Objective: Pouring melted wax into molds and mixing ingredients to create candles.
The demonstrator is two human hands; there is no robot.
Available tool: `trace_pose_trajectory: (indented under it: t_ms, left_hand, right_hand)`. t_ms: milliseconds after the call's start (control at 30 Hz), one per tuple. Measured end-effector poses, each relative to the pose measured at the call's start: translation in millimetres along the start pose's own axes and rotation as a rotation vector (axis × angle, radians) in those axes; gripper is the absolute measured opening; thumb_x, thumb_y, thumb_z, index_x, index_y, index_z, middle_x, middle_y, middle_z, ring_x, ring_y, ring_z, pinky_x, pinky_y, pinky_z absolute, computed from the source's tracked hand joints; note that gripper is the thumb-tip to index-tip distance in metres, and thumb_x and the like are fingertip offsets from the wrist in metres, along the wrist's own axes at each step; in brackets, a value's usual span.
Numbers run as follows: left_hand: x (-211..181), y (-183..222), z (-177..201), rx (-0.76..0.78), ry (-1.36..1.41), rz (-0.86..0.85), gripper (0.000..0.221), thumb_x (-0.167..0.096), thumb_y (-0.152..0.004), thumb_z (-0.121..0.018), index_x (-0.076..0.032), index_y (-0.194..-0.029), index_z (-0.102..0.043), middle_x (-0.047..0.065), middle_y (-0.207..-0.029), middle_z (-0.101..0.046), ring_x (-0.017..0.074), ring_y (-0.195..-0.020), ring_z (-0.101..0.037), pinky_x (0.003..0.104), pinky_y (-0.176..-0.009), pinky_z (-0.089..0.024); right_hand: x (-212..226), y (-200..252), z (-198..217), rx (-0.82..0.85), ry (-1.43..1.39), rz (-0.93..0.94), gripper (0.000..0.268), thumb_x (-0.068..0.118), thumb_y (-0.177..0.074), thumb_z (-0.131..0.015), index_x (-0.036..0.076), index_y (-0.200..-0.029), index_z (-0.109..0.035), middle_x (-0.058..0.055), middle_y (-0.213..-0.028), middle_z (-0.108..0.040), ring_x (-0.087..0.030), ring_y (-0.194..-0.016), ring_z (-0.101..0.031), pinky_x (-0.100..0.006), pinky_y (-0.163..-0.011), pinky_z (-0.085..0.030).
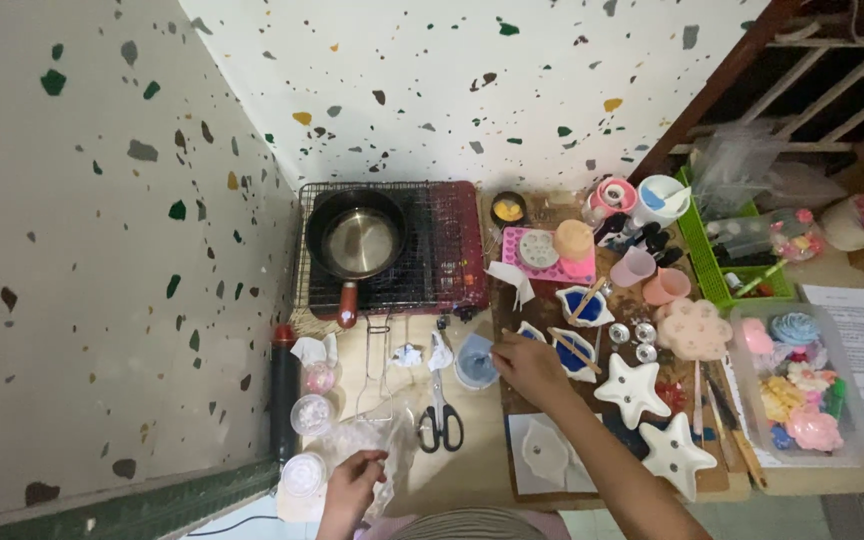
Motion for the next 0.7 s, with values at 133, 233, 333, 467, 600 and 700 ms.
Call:
trace_pose_trajectory:
  t_ms: [133, 233, 333, 467, 600, 700]
  left_hand:
    - [22.3, -1.7, -2.1, 0.041, -0.038, 0.065, 0.029, -0.02, -0.089, -0.062, -0.004, -0.105, -0.081, 0.006, -0.073, -0.074, 0.0101, -0.048, -0.049, 0.027, -0.045, -0.04]
    - [10.3, 10.4, -18.1, 0.103, 0.028, 0.127, 0.029, -0.02, -0.089, -0.063, -0.001, -0.101, -0.081, 0.005, -0.073, -0.07, 0.0103, -0.046, -0.045, 0.028, -0.043, -0.035]
    - [-56.3, 51.2, -40.7, 0.067, -0.028, 0.197, 0.03, -0.022, -0.089, -0.062, -0.003, -0.101, -0.081, 0.004, -0.071, -0.068, 0.011, -0.049, -0.047, 0.029, -0.044, -0.038]
    - [-39.4, 47.9, -69.4, 0.07, -0.055, 0.082, 0.03, -0.023, -0.09, -0.063, -0.002, -0.1, -0.083, 0.005, -0.072, -0.072, 0.0091, -0.054, -0.053, 0.026, -0.05, -0.043]
    - [-39.1, 62.0, -96.1, 0.074, -0.078, 0.155, 0.031, -0.024, -0.09, -0.063, -0.003, -0.102, -0.082, 0.006, -0.073, -0.073, 0.0111, -0.055, -0.053, 0.027, -0.053, -0.045]
    - [-33.4, 63.5, -117.0, 0.08, -0.044, 0.179, 0.032, -0.024, -0.089, -0.062, -0.004, -0.105, -0.081, 0.006, -0.073, -0.072, 0.0114, -0.054, -0.053, 0.028, -0.051, -0.045]
  right_hand:
    - [7.4, 13.7, 50.8, -0.13, -0.119, -0.132, 0.017, 0.018, -0.084, -0.07, 0.011, -0.096, -0.08, -0.008, -0.092, -0.074, -0.031, -0.078, -0.07, -0.042, -0.068, -0.056]
    - [5.8, 18.5, 64.4, -0.197, -0.123, -0.08, 0.018, 0.017, -0.085, -0.071, 0.01, -0.098, -0.081, -0.009, -0.089, -0.073, -0.032, -0.08, -0.069, -0.043, -0.071, -0.056]
    - [4.6, 19.8, 64.0, -0.219, -0.214, -0.106, 0.017, 0.017, -0.084, -0.071, 0.009, -0.096, -0.08, -0.009, -0.09, -0.074, -0.032, -0.079, -0.07, -0.042, -0.072, -0.056]
    - [-22.3, 18.1, 19.1, -0.041, -0.284, -0.296, 0.022, 0.019, -0.086, -0.071, 0.009, -0.103, -0.079, -0.011, -0.093, -0.073, -0.03, -0.078, -0.071, -0.04, -0.072, -0.056]
    - [-55.9, 31.3, -28.6, -0.167, -0.503, -0.156, 0.017, 0.01, -0.08, -0.073, 0.004, -0.095, -0.075, -0.016, -0.105, -0.076, -0.03, -0.09, -0.073, -0.038, -0.076, -0.057]
    - [-58.6, 50.4, -7.4, -0.241, -0.541, -0.177, 0.024, 0.003, -0.075, -0.071, 0.002, -0.1, -0.072, -0.016, -0.103, -0.076, -0.029, -0.089, -0.073, -0.036, -0.074, -0.057]
Point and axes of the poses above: each hand's wrist, its own y-axis away from the middle knuckle, its own z-axis out of the back of the hand, x = y × z, the point moved 6 cm from there along -y, towards the middle knuckle
